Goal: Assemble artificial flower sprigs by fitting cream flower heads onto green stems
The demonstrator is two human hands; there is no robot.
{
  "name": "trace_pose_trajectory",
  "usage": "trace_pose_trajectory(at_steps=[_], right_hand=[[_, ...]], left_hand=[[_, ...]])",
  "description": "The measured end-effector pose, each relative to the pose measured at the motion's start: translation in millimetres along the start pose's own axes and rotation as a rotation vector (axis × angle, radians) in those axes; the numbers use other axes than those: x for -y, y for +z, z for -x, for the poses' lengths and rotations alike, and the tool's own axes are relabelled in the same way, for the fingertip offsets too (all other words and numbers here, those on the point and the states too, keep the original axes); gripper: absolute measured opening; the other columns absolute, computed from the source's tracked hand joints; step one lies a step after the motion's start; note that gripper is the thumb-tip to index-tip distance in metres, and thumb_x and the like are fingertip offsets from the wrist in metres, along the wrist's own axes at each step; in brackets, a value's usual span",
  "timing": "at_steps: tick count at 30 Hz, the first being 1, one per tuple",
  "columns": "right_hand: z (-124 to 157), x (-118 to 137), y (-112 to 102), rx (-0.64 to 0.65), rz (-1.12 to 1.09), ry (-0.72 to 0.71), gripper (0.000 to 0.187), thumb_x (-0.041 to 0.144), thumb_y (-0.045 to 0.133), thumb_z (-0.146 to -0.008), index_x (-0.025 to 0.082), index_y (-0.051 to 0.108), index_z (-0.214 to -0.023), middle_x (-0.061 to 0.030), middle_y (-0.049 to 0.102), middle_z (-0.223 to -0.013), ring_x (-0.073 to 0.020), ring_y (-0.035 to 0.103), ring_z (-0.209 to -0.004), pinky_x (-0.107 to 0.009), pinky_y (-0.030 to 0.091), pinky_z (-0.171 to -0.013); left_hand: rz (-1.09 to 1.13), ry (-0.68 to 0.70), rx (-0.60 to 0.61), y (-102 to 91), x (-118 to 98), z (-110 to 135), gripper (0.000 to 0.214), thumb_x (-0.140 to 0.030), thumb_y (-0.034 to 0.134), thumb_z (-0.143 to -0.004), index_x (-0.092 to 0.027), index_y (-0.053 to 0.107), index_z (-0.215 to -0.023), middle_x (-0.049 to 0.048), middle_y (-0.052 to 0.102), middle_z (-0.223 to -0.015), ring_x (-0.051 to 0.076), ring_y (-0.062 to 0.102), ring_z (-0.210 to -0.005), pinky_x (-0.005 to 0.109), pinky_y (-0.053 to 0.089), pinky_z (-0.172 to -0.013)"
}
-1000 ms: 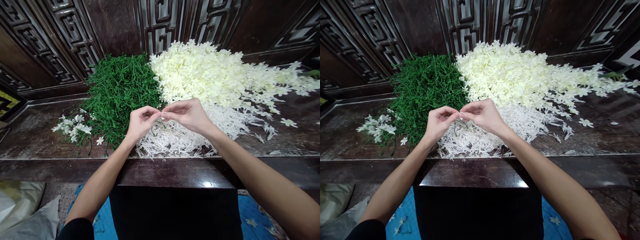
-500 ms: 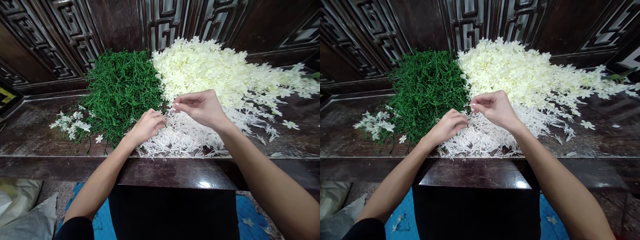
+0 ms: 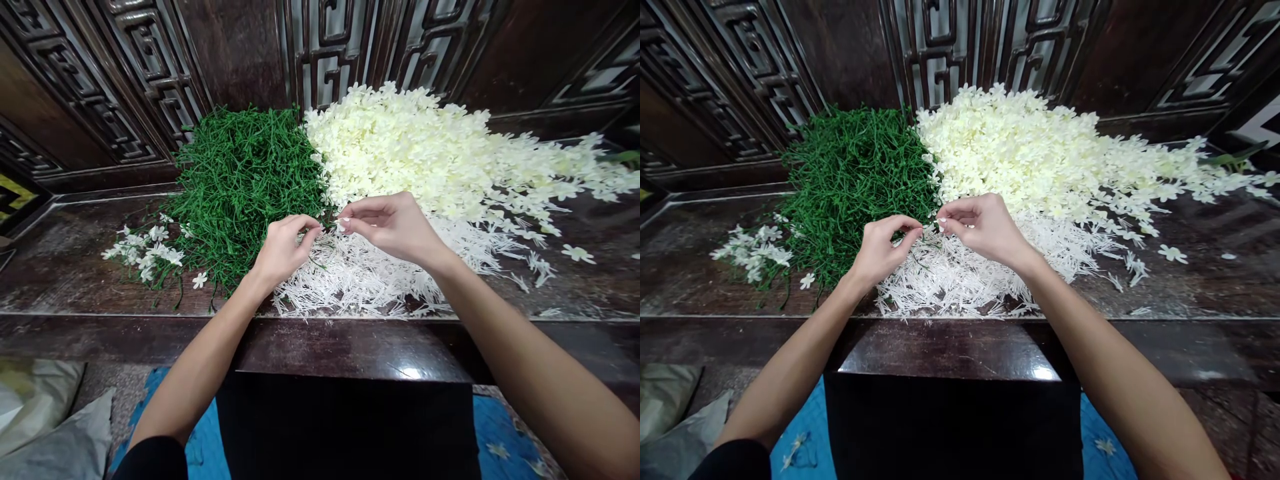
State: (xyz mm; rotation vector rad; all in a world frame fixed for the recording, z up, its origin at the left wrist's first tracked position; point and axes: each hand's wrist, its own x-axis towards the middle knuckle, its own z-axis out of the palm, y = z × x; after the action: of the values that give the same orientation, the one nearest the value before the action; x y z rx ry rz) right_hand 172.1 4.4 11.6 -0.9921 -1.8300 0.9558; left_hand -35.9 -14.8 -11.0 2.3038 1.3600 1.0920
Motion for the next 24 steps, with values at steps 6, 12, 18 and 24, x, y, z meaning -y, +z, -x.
trace_pose_trajectory(at_steps=[6, 12, 18, 24], right_hand=[[1, 1, 0, 0.021, 0.020, -0.001, 0.011, 0.023, 0.070, -0.079, 0.023, 0.081, -0.082, -0.0034, 0.077, -0.084, -0.0214, 0.073, -0.077, -0.047, 0.063, -0.082], [-1, -1, 1, 0.013, 0.042, -0.022, 0.011, 0.023, 0.071, -0.078, 0.023, 0.081, -0.082, -0.0033, 0.078, -0.086, -0.0218, 0.073, -0.078, -0.047, 0.063, -0.083], [0, -1, 0, 0.014, 0.056, -0.018, 0.011, 0.022, 0.070, -0.078, 0.023, 0.080, -0.082, -0.0033, 0.078, -0.086, -0.0220, 0.073, -0.077, -0.048, 0.063, -0.084], [-1, -3, 1, -0.001, 0.053, -0.021, 0.010, 0.025, 0.071, -0.079, 0.025, 0.080, -0.081, -0.0031, 0.077, -0.086, -0.0227, 0.073, -0.080, -0.050, 0.062, -0.084]], left_hand=[[-0.080, 0.075, 0.169, 0.4, 6, 2, 0.025, -0.012, 0.051, -0.093, -0.015, 0.064, -0.114, 0.0087, 0.070, -0.103, 0.018, 0.062, -0.089, 0.031, 0.050, -0.078], [-0.285, 0.146, 0.326, 12.5, 2, 9, 0.023, -0.022, 0.050, -0.096, -0.015, 0.068, -0.107, 0.0097, 0.065, -0.106, 0.024, 0.052, -0.094, 0.039, 0.046, -0.085], [-0.192, 0.111, 0.221, 11.2, 1, 7, 0.011, -0.020, 0.058, -0.093, -0.016, 0.068, -0.095, 0.0070, 0.068, -0.098, 0.023, 0.053, -0.096, 0.038, 0.045, -0.085], [0.002, 0.022, 0.001, 6.9, 3, 2, 0.007, -0.016, 0.062, -0.089, -0.019, 0.068, -0.088, 0.0028, 0.072, -0.087, 0.017, 0.062, -0.082, 0.033, 0.050, -0.079]])
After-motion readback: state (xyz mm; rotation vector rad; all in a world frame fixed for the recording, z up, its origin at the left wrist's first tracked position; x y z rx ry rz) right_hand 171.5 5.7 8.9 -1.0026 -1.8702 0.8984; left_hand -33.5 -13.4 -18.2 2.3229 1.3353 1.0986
